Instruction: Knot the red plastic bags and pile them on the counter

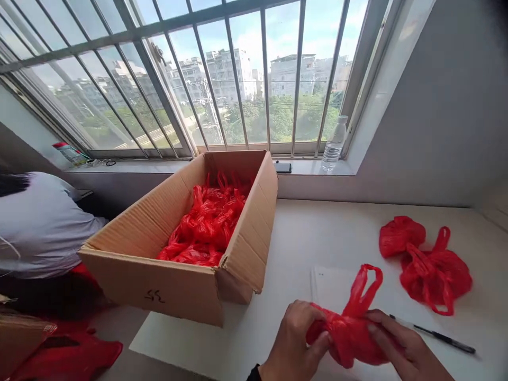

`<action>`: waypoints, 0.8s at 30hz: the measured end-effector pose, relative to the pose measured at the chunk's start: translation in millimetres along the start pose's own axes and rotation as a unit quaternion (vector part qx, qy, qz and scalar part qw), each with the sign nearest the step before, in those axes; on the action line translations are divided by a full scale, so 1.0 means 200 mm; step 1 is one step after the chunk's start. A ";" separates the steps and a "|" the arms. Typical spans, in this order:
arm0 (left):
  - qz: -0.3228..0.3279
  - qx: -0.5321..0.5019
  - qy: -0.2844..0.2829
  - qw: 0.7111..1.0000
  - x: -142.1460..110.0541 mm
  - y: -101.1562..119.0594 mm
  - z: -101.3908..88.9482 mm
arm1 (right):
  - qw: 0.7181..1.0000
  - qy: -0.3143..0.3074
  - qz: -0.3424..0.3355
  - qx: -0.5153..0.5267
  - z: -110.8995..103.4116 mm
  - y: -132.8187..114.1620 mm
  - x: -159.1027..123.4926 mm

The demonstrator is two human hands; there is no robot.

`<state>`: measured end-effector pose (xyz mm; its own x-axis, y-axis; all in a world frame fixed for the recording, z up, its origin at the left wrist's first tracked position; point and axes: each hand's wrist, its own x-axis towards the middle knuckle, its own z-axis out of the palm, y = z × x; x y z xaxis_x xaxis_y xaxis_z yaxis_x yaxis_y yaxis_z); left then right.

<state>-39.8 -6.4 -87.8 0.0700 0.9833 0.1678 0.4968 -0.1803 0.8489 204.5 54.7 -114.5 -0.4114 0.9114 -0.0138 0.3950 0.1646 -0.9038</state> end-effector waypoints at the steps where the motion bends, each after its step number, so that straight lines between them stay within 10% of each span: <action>1: -0.019 -0.007 0.002 1.000 -0.01 0.01 0.00 | 1.000 -0.018 0.006 -0.002 -0.01 -0.01 0.00; 5: -0.080 -0.047 0.005 0.996 -0.01 -0.01 -0.01 | 0.998 0.044 0.043 -0.031 0.00 -0.08 -0.02; 9: -0.106 -0.080 -0.002 0.991 0.00 -0.01 0.01 | 0.988 0.111 -0.058 -0.089 0.09 -0.12 -0.05; 24: -0.173 -0.154 -0.082 0.969 0.02 -0.03 -0.03 | 0.971 -0.047 -0.146 -0.184 0.11 -0.08 -0.08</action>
<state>-48.2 -2.5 -88.4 0.0948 0.9720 -0.2149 0.2359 0.1878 0.9535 187.0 28.9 -108.7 -0.6165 0.7698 0.1653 0.5094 0.5501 -0.6617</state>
